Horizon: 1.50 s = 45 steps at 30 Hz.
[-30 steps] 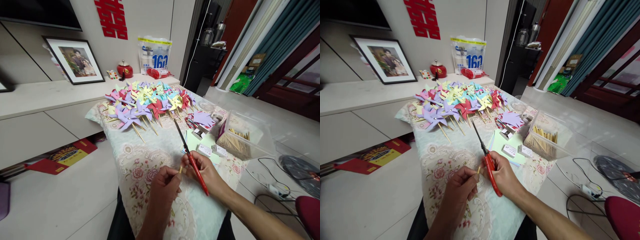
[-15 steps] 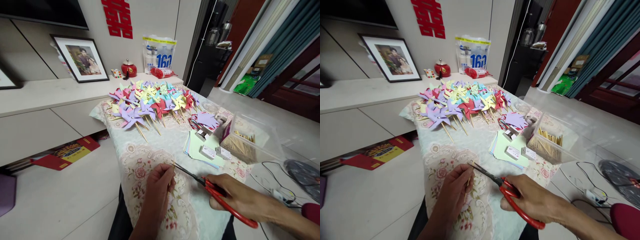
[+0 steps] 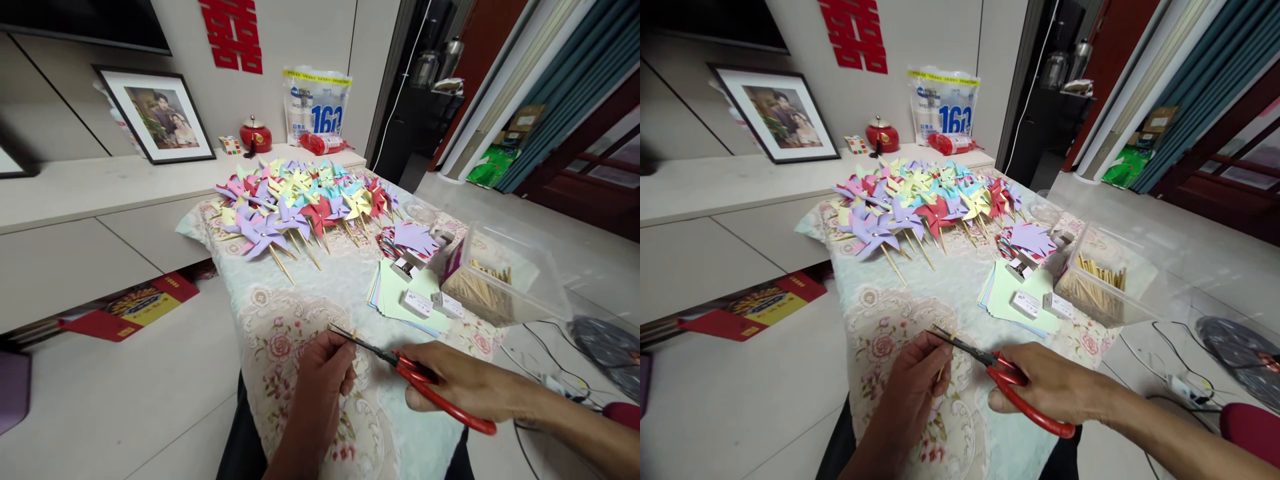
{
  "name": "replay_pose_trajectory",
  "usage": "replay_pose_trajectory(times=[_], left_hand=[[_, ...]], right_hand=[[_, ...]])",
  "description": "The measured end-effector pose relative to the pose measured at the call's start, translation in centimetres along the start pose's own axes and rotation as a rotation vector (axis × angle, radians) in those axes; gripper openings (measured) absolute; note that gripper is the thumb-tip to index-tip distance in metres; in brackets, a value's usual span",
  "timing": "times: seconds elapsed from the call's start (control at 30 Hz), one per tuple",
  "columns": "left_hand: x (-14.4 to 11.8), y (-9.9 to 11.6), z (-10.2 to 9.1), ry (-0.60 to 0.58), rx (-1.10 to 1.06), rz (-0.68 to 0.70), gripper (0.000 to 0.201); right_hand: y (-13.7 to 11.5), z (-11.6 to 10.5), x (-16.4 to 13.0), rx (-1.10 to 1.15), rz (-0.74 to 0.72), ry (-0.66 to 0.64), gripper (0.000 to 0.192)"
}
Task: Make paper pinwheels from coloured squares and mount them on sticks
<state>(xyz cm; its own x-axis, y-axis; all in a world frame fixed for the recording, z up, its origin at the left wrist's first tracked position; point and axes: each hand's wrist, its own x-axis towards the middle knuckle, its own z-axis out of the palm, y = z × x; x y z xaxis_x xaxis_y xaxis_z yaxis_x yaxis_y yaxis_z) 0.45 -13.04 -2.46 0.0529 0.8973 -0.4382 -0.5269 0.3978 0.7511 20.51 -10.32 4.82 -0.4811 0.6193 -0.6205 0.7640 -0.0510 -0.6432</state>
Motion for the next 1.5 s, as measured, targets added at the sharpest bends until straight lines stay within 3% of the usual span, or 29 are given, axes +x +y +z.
replay_pose_trajectory(times=[0.2, 0.37, 0.67, 1.27, 1.5], left_hand=[[0.4, -0.4, -0.1, 0.012, 0.017, -0.016, 0.022], [0.6, -0.6, -0.1, 0.035, 0.045, -0.025, 0.021], [0.9, -1.0, 0.1, 0.078, 0.145, -0.015, 0.021], [0.9, -1.4, 0.2, 0.119, 0.233, 0.014, 0.02], [0.7, -1.3, 0.3, 0.117, 0.206, 0.001, 0.022]], right_hand=[[-0.6, -0.1, 0.3, -0.03, 0.02, -0.013, 0.03], [-0.7, 0.4, 0.7, -0.004, 0.036, -0.014, 0.01], [0.3, 0.1, 1.1, -0.087, -0.026, -0.002, 0.004], [1.4, 0.3, 1.1, -0.127, -0.032, 0.017, 0.002], [1.8, 0.1, 1.6, 0.068, 0.002, -0.022, 0.012]])
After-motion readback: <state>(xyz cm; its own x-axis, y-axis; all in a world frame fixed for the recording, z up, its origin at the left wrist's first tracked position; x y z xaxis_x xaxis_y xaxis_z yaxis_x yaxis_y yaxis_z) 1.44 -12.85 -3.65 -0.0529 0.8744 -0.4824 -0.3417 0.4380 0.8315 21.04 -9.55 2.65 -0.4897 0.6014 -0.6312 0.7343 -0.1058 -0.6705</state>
